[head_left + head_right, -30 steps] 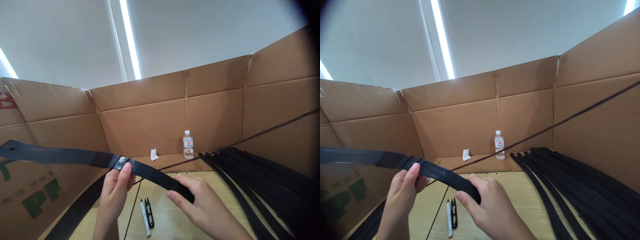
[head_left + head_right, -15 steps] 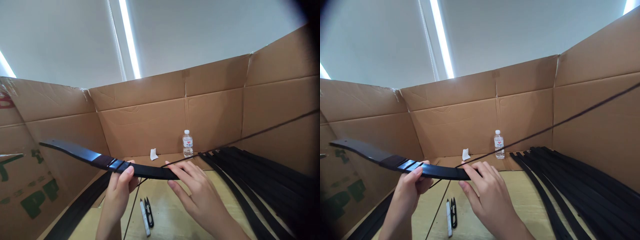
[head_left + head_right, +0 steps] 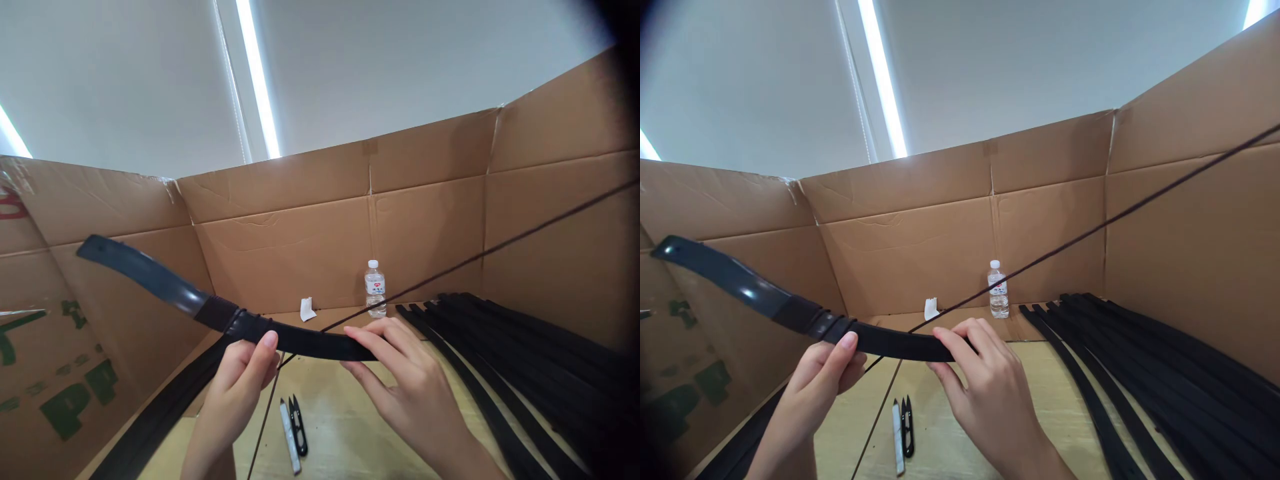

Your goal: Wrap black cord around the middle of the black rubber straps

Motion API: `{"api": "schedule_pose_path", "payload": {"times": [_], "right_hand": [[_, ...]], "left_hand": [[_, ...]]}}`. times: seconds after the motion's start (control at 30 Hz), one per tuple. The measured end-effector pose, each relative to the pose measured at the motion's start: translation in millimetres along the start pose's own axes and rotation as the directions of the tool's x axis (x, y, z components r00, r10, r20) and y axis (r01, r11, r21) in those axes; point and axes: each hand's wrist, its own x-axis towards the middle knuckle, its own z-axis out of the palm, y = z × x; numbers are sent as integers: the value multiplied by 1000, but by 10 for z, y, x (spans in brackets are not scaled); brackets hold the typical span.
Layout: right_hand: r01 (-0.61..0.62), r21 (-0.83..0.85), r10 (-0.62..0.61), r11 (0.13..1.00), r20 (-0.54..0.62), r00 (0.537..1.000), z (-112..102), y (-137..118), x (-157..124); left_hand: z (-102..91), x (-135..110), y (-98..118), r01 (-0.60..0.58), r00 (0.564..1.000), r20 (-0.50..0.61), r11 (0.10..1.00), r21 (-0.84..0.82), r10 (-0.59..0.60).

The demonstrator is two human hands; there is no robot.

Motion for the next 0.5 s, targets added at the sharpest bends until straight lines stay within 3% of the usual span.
{"api": "schedule_pose_path", "payload": {"times": [0.13, 0.37, 0.5], "right_hand": [[-12, -56, 9, 998, -40, 999, 16, -27, -31], [19, -304, -52, 953, -103, 993, 31, -20, -55], [-48, -189, 49, 981, 0, 999, 22, -7, -59]], "left_hand": [[46, 36, -5, -44, 999, -8, 996, 78, 45], [235, 51, 18, 147, 983, -108, 989, -16, -148], [265, 63, 1, 182, 970, -125, 962, -202, -210]]}}
